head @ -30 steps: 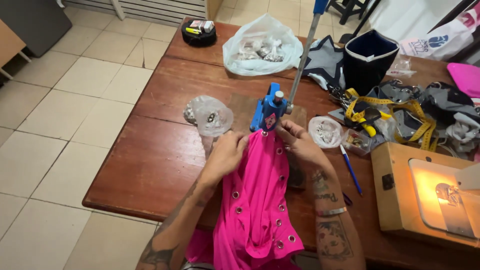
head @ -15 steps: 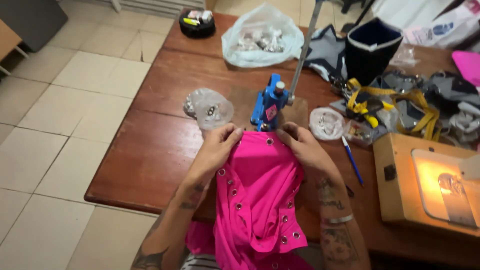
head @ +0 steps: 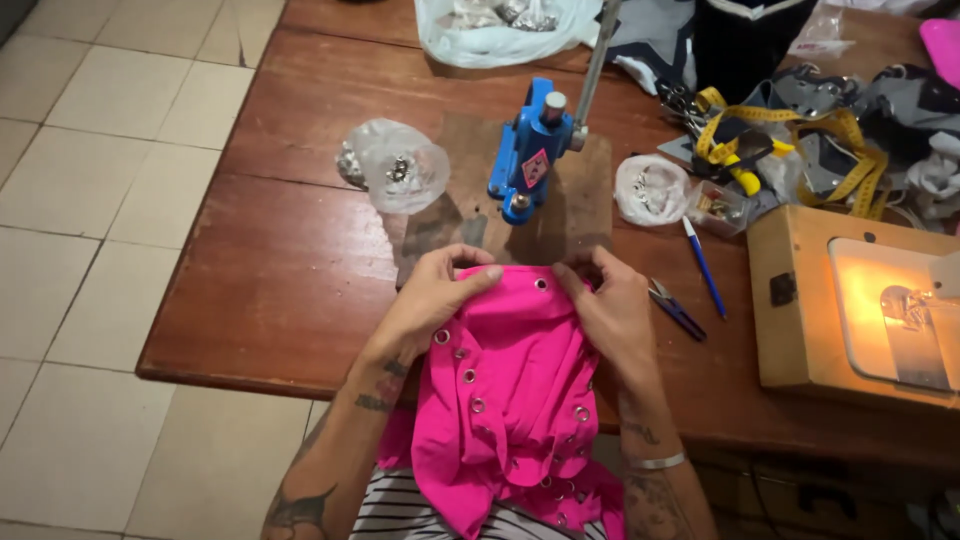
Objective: Attaching metal grommets to a pink garment using a manual hand press machine.
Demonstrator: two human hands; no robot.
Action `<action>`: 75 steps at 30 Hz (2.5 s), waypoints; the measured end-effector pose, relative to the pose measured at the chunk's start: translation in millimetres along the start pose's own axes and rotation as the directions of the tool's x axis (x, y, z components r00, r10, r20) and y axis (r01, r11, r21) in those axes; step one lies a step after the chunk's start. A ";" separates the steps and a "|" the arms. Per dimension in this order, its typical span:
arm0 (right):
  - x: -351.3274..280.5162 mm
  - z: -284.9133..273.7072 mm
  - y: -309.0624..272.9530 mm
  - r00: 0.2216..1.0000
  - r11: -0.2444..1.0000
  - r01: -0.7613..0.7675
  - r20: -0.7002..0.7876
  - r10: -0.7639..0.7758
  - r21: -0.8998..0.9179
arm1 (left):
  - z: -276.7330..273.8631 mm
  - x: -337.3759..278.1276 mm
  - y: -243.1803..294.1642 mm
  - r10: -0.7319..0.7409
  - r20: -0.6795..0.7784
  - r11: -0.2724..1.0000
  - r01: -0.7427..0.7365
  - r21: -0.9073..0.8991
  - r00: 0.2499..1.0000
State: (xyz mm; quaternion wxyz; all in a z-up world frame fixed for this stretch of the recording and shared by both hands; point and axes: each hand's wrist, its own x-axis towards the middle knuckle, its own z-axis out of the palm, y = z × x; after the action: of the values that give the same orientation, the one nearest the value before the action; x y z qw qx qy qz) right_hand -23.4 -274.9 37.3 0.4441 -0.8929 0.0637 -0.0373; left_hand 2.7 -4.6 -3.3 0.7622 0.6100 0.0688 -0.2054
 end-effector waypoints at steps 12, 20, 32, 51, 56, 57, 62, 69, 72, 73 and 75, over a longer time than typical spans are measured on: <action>-62.7 -49.5 82.4 0.913 0.530 0.069 -0.160 -0.375 -0.845 | 4.7 -12.8 5.3 0.028 -0.019 0.997 -0.026 0.068 0.999; -66.4 -44.9 132.5 0.907 0.356 0.007 -0.144 -0.395 -0.934 | -4.9 -2.2 -30.5 0.088 0.028 0.996 -0.088 -0.005 0.996; -73.3 1.3 8.7 0.962 0.955 0.260 0.125 -0.243 -0.143 | -1.5 -7.5 -17.2 0.022 0.079 0.998 -0.016 -0.066 0.997; -67.1 50.4 15.9 0.865 0.800 0.477 0.034 -0.501 -0.365 | 1.2 -12.5 -13.5 0.025 0.084 0.999 -0.027 0.019 0.996; -66.0 48.6 14.2 0.854 0.792 0.499 0.044 -0.518 -0.353 | -0.3 -8.8 -21.8 0.053 0.094 0.999 -0.053 -0.011 0.994; -65.4 47.9 14.5 0.859 0.797 0.494 0.055 -0.509 -0.346 | -0.1 -7.8 -23.2 0.057 0.099 0.998 -0.054 -0.036 0.993; -62.2 46.5 15.4 0.846 0.778 0.518 0.079 -0.527 -0.355 | -0.5 -7.6 -24.2 0.060 0.099 0.997 -0.054 -0.053 0.993; -63.1 45.6 12.9 0.818 0.721 0.548 0.090 -0.568 -0.424 | 1.4 -9.5 -17.9 0.046 0.044 0.998 -0.047 0.039 0.998; -62.2 45.2 10.9 0.809 0.708 0.553 0.078 -0.583 -0.439 | -1.3 -4.0 -20.4 0.058 0.060 0.998 -0.060 0.033 0.996; -62.7 44.8 10.4 0.810 0.713 0.553 0.077 -0.582 -0.431 | -1.9 -3.2 -21.5 0.061 0.061 0.997 -0.063 0.039 0.996; -63.1 45.4 12.1 0.807 0.715 0.560 0.079 -0.586 -0.419 | -1.9 -4.8 -21.0 0.063 0.064 0.997 -0.065 0.035 0.996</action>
State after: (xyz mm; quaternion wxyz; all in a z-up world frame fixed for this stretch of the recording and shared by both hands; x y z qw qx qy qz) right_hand -81.2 -237.0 -0.3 0.2040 -0.9412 -0.1961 -0.1847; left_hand -9.7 -5.3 -21.0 0.7587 0.6193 0.0212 -0.2011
